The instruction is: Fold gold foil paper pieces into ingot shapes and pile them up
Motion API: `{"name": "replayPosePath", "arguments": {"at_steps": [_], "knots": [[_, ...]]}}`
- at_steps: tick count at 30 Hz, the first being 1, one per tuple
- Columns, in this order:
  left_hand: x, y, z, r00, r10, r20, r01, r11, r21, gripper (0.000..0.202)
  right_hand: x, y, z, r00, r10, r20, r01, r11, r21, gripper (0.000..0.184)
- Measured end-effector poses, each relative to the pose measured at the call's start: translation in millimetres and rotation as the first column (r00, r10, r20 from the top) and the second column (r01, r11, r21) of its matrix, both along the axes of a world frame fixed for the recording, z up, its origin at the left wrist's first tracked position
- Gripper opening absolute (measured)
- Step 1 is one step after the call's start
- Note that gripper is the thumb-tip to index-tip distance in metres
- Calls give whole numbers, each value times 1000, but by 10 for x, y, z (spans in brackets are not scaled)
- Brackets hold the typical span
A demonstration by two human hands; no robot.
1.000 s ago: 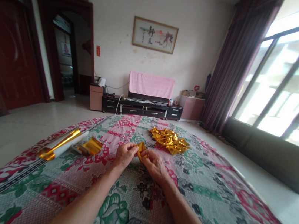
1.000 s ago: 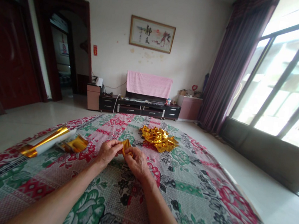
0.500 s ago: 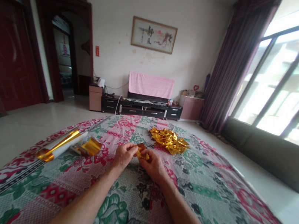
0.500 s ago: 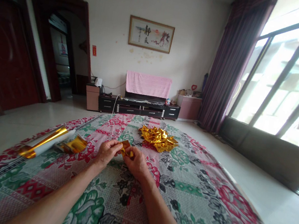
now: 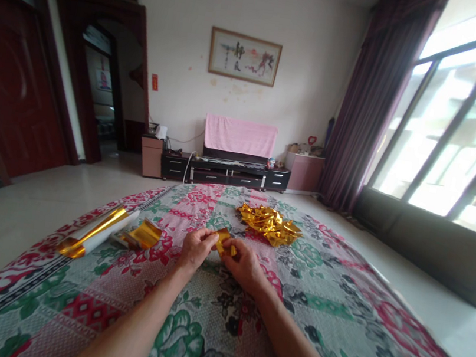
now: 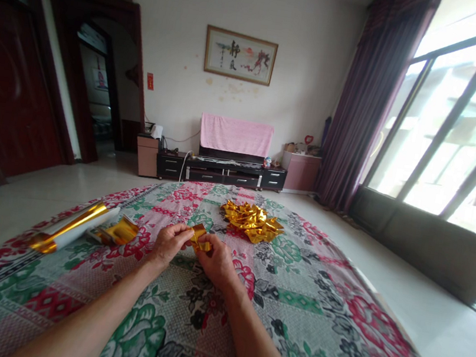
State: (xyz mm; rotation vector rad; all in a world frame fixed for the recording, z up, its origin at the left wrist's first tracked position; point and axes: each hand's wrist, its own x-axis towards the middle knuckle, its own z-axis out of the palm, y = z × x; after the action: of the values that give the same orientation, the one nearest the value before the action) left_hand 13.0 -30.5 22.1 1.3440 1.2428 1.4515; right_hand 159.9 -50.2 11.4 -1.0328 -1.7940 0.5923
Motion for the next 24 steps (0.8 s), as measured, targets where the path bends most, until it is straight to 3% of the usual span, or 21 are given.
{"name": "replayPosePath", "arguments": {"at_steps": [13, 24], "knots": [[-19, 32, -49, 1000, 7, -28, -6, 1000, 4, 21, 0, 40, -47, 998, 21, 57, -27, 994, 107, 22], [-37, 65, -90, 999, 2, -44, -2, 1000, 9, 22, -1, 52, -50, 998, 28, 48, -31, 998, 49, 22]]}}
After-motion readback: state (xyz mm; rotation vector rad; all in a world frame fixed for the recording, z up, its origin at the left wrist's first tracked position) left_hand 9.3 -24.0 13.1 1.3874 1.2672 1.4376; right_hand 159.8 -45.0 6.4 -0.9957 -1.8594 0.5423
